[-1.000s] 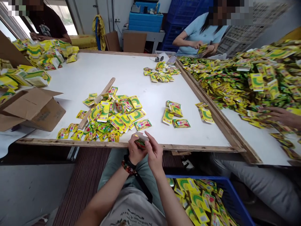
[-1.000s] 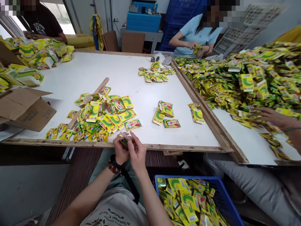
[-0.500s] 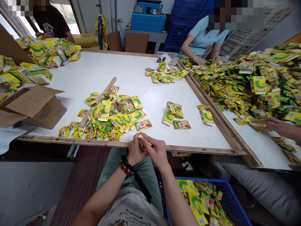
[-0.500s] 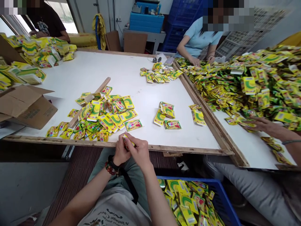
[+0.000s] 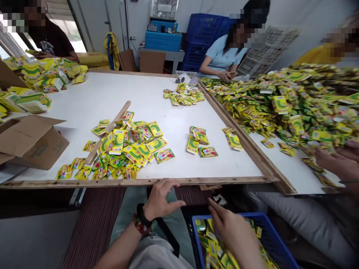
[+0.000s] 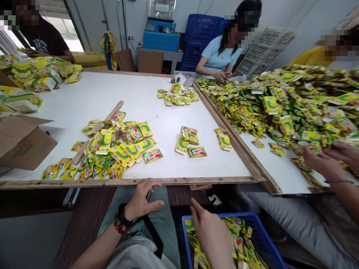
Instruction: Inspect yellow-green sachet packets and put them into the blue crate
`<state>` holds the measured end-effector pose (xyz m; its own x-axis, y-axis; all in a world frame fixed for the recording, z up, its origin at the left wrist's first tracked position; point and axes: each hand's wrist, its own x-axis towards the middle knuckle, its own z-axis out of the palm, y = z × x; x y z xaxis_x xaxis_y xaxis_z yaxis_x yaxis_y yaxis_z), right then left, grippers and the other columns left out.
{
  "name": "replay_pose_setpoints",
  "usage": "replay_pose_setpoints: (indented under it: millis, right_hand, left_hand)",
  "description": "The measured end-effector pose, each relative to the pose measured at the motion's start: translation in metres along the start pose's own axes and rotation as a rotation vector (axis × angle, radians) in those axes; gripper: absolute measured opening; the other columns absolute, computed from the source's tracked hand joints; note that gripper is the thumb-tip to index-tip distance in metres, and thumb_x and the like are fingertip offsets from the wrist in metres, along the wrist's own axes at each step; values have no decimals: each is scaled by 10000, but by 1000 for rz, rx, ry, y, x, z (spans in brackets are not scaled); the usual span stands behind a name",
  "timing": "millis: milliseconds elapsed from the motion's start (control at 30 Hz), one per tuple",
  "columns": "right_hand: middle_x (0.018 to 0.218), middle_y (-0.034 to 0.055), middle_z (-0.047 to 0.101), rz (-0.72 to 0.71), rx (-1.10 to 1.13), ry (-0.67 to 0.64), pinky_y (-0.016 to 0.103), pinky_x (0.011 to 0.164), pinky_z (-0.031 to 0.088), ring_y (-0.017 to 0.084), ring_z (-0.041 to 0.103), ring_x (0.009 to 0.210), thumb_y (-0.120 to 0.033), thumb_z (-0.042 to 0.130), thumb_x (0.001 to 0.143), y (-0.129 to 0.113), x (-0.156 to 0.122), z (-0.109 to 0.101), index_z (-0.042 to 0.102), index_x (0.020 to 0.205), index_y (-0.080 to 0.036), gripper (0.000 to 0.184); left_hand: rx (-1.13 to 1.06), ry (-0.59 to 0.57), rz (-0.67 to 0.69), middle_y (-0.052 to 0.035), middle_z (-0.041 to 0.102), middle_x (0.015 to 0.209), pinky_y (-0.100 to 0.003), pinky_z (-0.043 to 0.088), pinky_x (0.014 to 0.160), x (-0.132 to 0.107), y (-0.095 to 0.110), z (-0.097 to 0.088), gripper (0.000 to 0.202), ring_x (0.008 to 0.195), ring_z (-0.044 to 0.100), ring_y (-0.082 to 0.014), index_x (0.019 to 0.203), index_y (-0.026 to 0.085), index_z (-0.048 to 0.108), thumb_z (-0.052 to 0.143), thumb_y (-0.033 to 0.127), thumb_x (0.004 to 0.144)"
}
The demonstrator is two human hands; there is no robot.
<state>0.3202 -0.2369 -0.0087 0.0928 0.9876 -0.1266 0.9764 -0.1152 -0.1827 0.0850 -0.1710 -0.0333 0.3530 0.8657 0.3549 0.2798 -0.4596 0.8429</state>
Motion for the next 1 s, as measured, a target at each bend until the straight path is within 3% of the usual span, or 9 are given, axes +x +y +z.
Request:
replay_pose_setpoints:
  millis: [67,133,233,333,433,533,600,800,1000]
  right_hand:
    - [651,121,733,123,-109,-54,371,489,515,331,704,598,-407,519,863,39,-4,6,746,1061,-193,369]
    - [893,146,755,72,-48,80,398,640,563,323,721,798,-380,492,878,50,18,14,717,1115,-185,380]
    - [1341,159,572,-133,82,379,458,977,475,298,551,1223,-201,421,888,22,95,18,601,1276,-166,430]
    - [1400,177,511,-233,99,303,608,1083,290,354,385,1353,-40,465,774,-19,178,11,563,1308,-128,549]
    - [1209,156,666,-264,145,261,536,1051,364,315,571,1182,-22,433,793,-43,212,-5,660,1177,-142,462]
    - [954,107,752,-282,237,265,411,843,523,264,694,880,-167,400,906,-54,184,-20,656,1190,-158,382]
    - [897,68,758,-344,466,210,353,739,549,242,698,791,-285,444,924,-64,147,-28,660,1192,-163,365]
    - [1058,62,738,-323,1281,-28,374,831,555,250,690,932,-405,622,845,-101,77,-22,660,1209,-185,427]
    - [1091,58,729,-162,1374,57,423,897,544,268,678,987,-401,638,828,-120,74,10,669,1197,-191,426]
  left_hand:
    - [-16,41,-88,-31,651,875,-267,501,675,-3,2,1,147,743,598,-145,983,199,593,570,298,877]
    - [-30,55,-114,-22,643,830,-249,492,661,-4,3,3,107,702,585,-126,939,192,600,510,242,911]
    - [-30,34,-72,-23,654,840,-246,500,672,-3,4,6,103,713,593,-125,929,189,609,511,214,909]
    - [0,53,-34,-25,666,836,-247,517,663,-1,6,9,118,714,608,-128,921,193,621,504,181,907]
    - [121,166,-5,-65,678,991,-310,551,792,5,6,10,208,913,644,-175,1086,206,600,503,170,905]
    - [354,293,23,-161,480,1396,-522,409,1062,19,3,8,657,1354,386,-316,1411,196,339,641,301,837]
    - [437,314,62,-190,366,1481,-580,333,1103,31,-2,8,881,1420,256,-358,1474,183,183,696,375,783]
    - [356,394,20,-163,575,1254,-399,544,862,34,-28,20,728,1084,624,-260,1410,189,223,600,414,830]
    - [363,582,164,-112,608,1099,-368,555,737,19,-39,26,542,963,657,-244,1206,211,373,622,424,775]
